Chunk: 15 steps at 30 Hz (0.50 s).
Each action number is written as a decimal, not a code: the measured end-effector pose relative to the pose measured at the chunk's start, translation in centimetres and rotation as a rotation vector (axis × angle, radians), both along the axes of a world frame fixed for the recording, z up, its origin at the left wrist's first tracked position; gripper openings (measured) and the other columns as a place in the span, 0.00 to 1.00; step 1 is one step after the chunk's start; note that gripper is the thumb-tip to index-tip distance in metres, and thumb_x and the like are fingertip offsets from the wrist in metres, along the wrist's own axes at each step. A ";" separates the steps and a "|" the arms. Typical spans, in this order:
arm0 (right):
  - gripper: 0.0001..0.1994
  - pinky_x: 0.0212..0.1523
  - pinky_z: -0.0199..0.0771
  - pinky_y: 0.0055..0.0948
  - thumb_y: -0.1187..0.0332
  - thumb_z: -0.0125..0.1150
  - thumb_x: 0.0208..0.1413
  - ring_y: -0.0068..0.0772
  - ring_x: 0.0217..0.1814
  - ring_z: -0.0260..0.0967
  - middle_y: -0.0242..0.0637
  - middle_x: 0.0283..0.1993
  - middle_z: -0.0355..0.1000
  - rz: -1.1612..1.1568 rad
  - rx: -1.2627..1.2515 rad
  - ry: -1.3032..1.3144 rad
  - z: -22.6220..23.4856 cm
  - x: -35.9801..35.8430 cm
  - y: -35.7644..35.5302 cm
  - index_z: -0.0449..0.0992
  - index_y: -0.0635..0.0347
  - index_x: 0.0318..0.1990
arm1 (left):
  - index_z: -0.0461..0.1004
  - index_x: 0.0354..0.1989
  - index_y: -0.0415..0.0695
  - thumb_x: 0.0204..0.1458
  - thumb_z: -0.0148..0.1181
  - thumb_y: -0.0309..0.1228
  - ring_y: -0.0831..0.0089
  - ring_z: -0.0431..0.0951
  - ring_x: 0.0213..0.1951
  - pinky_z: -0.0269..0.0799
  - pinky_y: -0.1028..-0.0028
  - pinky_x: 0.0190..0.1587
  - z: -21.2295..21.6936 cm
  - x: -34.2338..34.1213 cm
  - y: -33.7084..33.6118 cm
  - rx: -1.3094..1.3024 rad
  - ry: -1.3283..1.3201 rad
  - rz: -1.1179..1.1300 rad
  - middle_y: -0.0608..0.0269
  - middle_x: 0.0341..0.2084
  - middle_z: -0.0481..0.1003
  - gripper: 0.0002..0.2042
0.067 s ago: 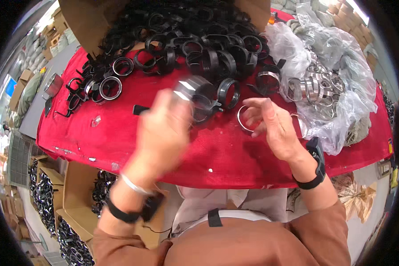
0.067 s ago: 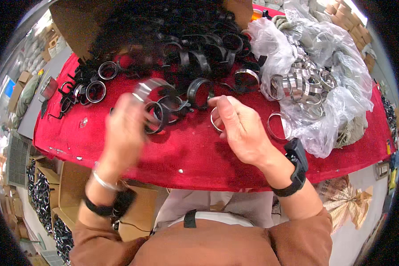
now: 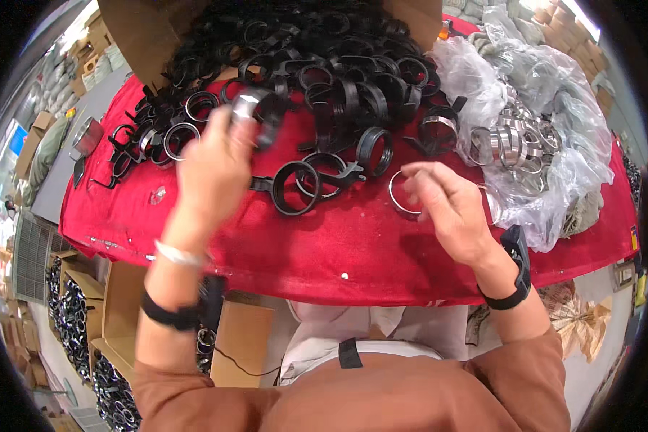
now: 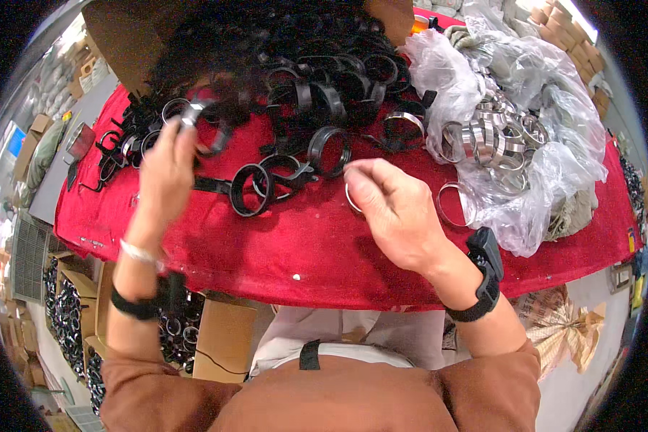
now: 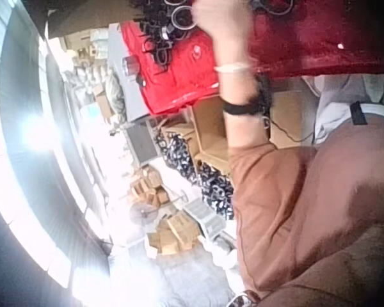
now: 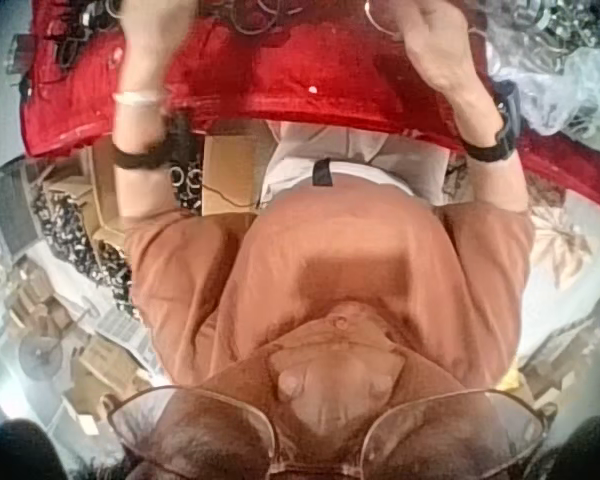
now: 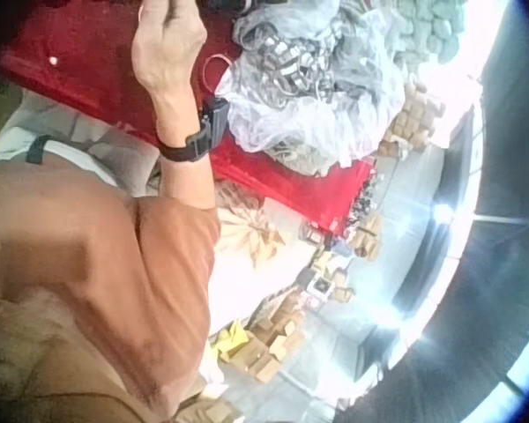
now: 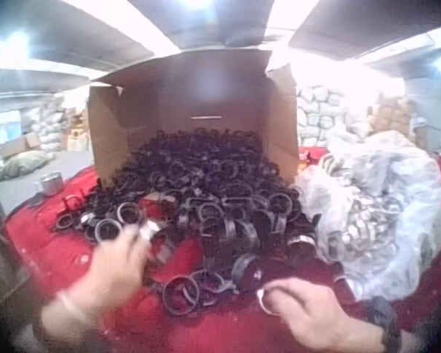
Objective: Assembling metal rings onto circular black plastic components.
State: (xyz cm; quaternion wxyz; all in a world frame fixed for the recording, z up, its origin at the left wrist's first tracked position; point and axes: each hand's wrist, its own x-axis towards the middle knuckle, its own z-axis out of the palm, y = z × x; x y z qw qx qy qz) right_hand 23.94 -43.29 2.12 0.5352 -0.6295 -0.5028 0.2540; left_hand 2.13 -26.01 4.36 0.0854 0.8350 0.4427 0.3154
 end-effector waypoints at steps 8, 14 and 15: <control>0.14 0.32 0.71 0.27 0.66 0.66 0.46 0.31 0.31 0.72 0.42 0.30 0.73 -0.192 0.036 -0.362 -2.1 4.7 -2.5 0.75 0.67 0.38 | 0.55 0.60 0.35 0.51 0.54 0.33 0.50 0.56 0.62 0.48 0.61 0.64 0.0 -3.0 0.8 0.348 0.194 -0.247 0.41 0.58 0.58 0.29; 0.36 0.47 0.66 0.41 0.48 0.69 0.36 0.50 0.46 0.61 0.53 0.41 0.62 -0.106 -0.129 -0.935 -2.8 3.4 -0.2 0.68 0.72 0.45 | 0.54 0.60 0.35 0.45 0.60 0.32 0.54 0.58 0.61 0.45 0.57 0.64 -5.5 -1.7 -2.0 0.185 0.548 -0.323 0.44 0.56 0.61 0.34; 0.37 0.47 0.66 0.41 0.47 0.69 0.36 0.50 0.47 0.61 0.53 0.42 0.62 -0.112 -0.226 -0.957 -3.0 3.0 0.5 0.67 0.72 0.46 | 0.54 0.60 0.35 0.45 0.60 0.32 0.54 0.58 0.61 0.45 0.57 0.64 -5.9 -1.9 -1.6 0.190 0.549 -0.329 0.44 0.56 0.61 0.34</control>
